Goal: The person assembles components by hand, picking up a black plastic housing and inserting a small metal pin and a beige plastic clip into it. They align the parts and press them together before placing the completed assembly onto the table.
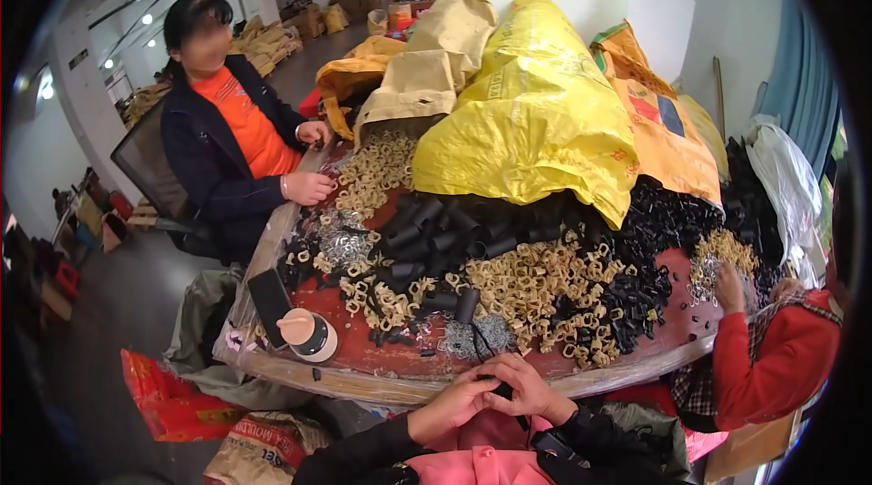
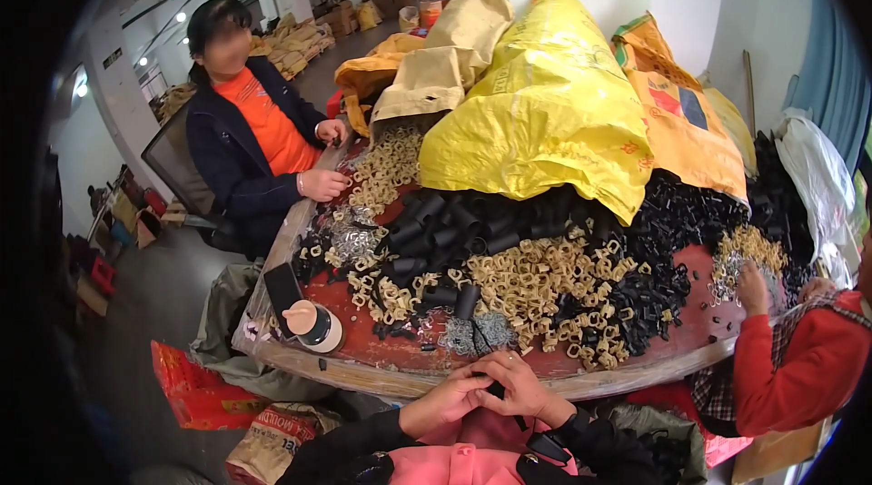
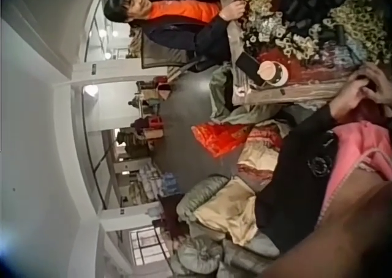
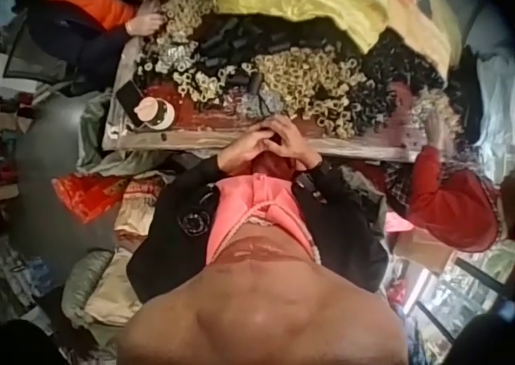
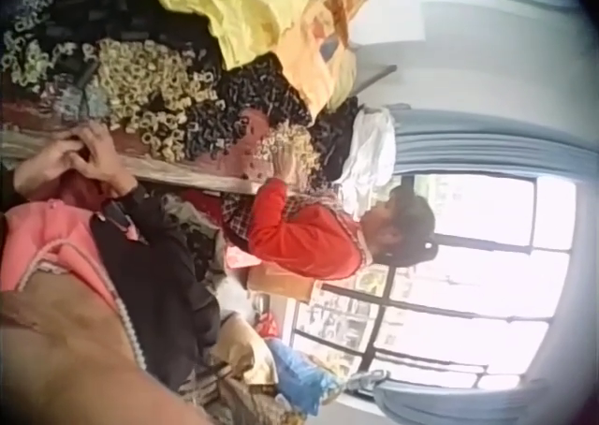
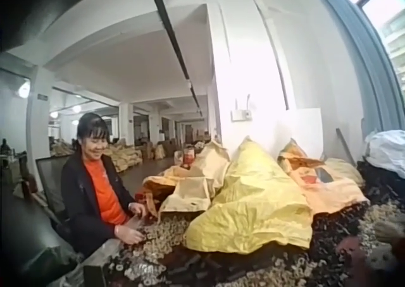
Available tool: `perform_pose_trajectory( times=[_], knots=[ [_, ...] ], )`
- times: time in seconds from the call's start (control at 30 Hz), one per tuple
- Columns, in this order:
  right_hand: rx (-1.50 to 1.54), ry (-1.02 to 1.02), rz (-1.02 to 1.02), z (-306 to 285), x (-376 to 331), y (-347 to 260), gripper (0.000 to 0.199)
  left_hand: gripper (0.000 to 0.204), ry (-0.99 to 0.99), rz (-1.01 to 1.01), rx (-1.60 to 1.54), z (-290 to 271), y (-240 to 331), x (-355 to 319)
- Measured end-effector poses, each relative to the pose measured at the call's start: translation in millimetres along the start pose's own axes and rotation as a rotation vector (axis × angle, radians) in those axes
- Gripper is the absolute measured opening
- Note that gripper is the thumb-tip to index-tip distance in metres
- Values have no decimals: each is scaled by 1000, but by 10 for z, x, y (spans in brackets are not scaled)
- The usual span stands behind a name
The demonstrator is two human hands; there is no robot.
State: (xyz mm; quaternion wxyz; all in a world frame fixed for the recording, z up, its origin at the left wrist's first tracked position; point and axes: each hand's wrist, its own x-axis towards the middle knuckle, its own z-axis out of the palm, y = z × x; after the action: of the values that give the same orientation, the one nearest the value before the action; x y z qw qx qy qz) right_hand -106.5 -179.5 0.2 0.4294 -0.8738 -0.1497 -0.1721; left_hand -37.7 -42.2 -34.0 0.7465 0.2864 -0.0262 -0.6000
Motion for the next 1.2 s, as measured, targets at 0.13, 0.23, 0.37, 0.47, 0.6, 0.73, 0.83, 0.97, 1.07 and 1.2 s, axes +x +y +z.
perform_pose_trajectory(
  times=[0.13,0.23,0.37,0.47,0.6,0.73,0.83,0.97,1.07,1.2],
  knots=[
    [29,17,20,-41,-71,-89,36,29,39,50,169,66,-60,-16],
    [-66,82,14,-158,-195,-146,34,29,56,49,257,124,-49,-39],
    [-63,165,232,-391,-563,-227,32,31,88,39,344,127,37,-108],
    [-152,277,379,-574,-1004,-275,27,32,156,71,455,69,100,-162],
    [-327,454,493,-819,-1541,-485,23,34,122,131,543,2,82,-143],
    [-527,569,639,-942,-2288,-530,21,33,138,132,635,10,116,-85],
    [-736,736,762,-981,-2947,-465,20,34,157,189,724,-26,115,-4],
    [-877,894,918,-903,-3651,-361,16,35,88,317,812,-87,98,118],
    [-1006,852,1040,-758,-4392,-176,22,34,99,315,903,-95,82,139],
    [-692,686,1543,-442,-4089,-460,45,32,148,294,956,-90,86,120]
  ],
)
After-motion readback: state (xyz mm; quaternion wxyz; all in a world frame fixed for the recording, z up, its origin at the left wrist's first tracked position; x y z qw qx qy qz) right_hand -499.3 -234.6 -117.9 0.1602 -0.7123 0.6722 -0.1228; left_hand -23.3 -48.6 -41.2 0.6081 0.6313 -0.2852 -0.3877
